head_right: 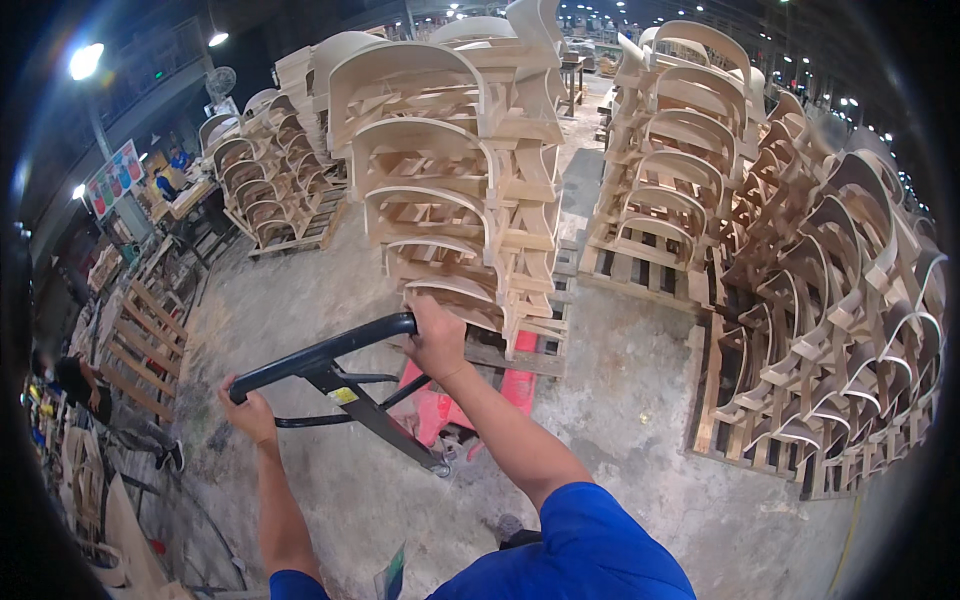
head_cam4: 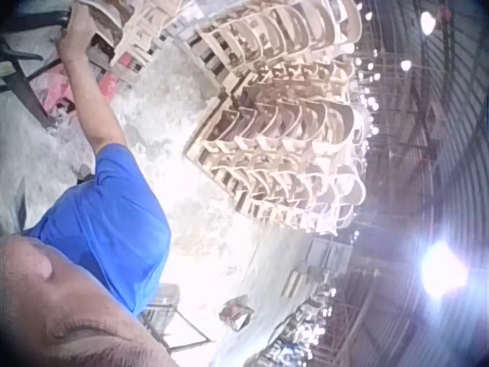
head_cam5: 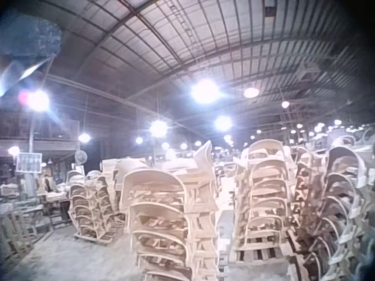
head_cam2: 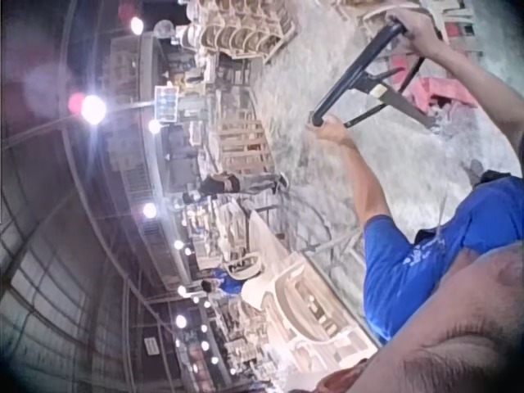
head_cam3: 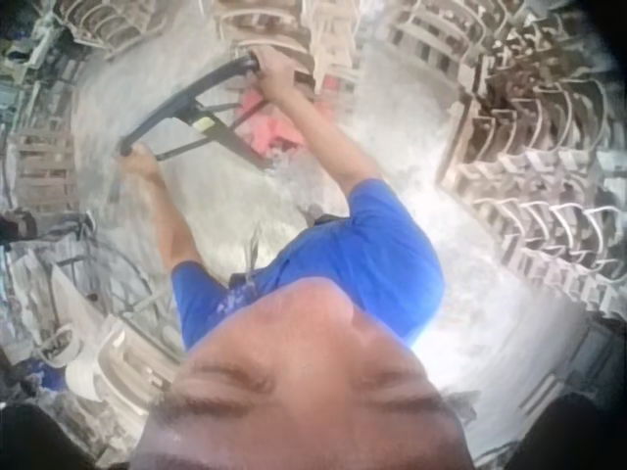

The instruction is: The person uses a manual pallet jack to transport stacks of unfinished wooden chair frames across a factory floor. They then pick up individual chair frames and place them onto a conveyor or workbench for further processing.

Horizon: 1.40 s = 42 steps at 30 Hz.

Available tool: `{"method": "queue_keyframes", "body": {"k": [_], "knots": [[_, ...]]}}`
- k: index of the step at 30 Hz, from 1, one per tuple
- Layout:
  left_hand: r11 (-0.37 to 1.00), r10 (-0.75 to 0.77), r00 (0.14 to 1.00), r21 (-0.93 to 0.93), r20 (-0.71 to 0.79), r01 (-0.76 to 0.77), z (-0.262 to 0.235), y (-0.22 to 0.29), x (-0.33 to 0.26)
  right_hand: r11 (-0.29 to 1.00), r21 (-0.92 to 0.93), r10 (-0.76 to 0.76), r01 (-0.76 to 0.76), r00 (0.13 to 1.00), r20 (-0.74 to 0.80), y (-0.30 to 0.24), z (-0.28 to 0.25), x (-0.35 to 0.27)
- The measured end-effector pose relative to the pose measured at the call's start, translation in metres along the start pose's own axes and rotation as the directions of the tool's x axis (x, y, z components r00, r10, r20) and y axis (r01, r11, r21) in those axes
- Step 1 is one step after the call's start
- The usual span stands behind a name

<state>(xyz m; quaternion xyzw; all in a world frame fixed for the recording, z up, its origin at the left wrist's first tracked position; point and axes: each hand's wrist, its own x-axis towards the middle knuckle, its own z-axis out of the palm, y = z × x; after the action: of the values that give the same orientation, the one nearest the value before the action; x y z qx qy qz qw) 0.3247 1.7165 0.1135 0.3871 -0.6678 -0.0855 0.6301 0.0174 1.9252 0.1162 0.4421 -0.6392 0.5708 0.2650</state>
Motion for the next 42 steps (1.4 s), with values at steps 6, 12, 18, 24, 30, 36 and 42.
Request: {"method": "queue_keyframes", "body": {"k": [6, 12, 18, 24, 30, 36, 42], "knots": [[0.991, 0.018, 0.998, -0.135, 0.063, -0.01, 0.102, -0.032, 0.054, 0.996, -0.058, 0.068, -0.067, 0.997, 0.021, 0.045, 0.066, 0.044], [0.994, 0.058, 0.994, -0.102, 0.087, -0.049, 0.196, -0.082, 0.121, 0.995, -0.097, 0.013, -0.017, 0.999, -0.047, 0.07, 0.137, 0.078], [0.983, 0.059, 0.98, -0.18, 0.192, -0.024, 0.294, -0.107, 0.16, 0.98, -0.179, 0.072, -0.091, 0.991, -0.108, 0.124, 0.185, 0.119], [0.98, 0.087, 0.938, -0.196, 0.335, -0.021, 0.381, -0.138, 0.212, 0.958, -0.226, 0.139, -0.176, 0.976, -0.169, 0.158, 0.243, 0.158], [0.966, 0.091, 0.868, -0.256, 0.488, 0.042, 0.484, -0.141, 0.237, 0.919, -0.334, 0.144, -0.21, 0.967, -0.212, 0.217, 0.274, 0.191], [0.932, 0.008, 0.79, -0.29, 0.613, 0.216, 0.591, -0.172, 0.276, 0.893, -0.351, 0.207, -0.282, 0.949, -0.237, 0.253, 0.312, 0.221], [0.274, -0.08, 0.441, -0.406, 0.894, 0.872, 0.699, -0.172, 0.306, 0.914, -0.282, 0.233, -0.291, 0.947, -0.221, 0.278, 0.336, 0.239]]}}
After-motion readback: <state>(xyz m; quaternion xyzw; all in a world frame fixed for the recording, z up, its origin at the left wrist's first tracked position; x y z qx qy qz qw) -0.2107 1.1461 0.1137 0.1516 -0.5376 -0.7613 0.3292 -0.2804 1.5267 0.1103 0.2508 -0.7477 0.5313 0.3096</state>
